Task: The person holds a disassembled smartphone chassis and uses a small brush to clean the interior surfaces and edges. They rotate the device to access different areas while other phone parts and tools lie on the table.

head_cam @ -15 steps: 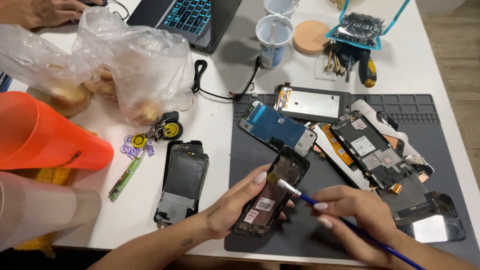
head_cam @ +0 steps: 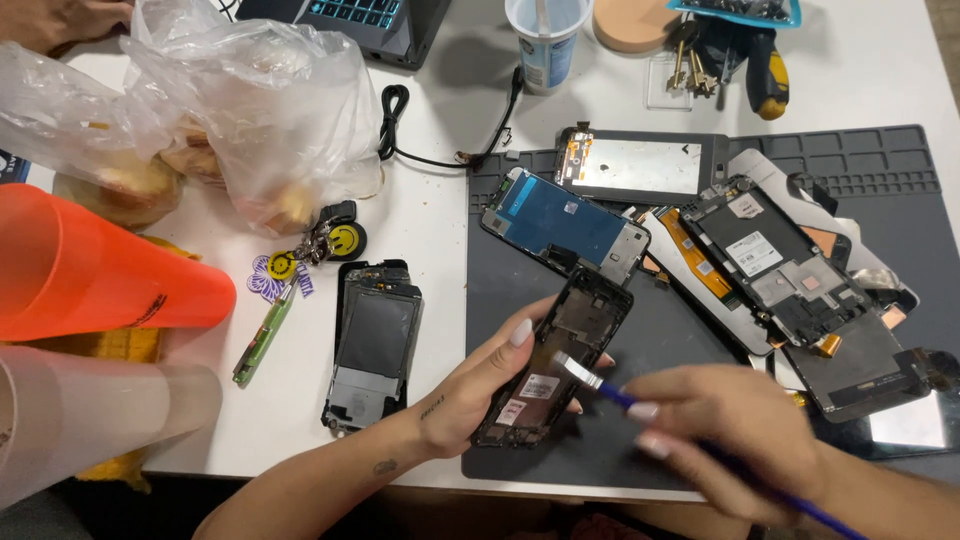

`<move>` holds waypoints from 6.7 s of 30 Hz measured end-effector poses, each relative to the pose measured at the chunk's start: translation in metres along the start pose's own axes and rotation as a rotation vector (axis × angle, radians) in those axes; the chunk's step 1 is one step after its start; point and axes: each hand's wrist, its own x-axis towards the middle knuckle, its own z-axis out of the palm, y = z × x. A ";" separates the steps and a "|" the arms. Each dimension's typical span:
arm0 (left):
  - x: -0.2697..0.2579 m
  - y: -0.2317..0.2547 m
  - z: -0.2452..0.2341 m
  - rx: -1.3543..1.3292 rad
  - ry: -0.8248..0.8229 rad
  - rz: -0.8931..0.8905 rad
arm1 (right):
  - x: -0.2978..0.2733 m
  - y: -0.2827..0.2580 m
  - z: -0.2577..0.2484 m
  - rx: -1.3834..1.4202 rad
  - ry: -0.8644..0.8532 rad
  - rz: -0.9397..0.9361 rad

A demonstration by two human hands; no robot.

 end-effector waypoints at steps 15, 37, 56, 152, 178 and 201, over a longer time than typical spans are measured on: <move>-0.002 0.005 0.002 0.094 0.006 -0.042 | 0.018 -0.013 -0.001 0.116 -0.057 -0.129; -0.005 0.005 0.003 0.127 -0.015 -0.031 | -0.004 0.009 -0.010 -0.141 -0.216 0.154; -0.003 0.008 0.008 0.133 0.016 -0.002 | 0.014 -0.007 0.007 -0.015 -0.147 -0.160; -0.003 0.017 0.019 0.364 0.059 0.022 | 0.025 -0.007 -0.001 0.168 -0.192 -0.256; 0.002 0.008 0.016 0.134 0.048 0.001 | 0.023 -0.001 -0.010 0.067 0.040 -0.185; 0.000 0.010 0.014 0.170 0.018 0.023 | 0.018 -0.002 -0.022 0.222 -0.207 -0.068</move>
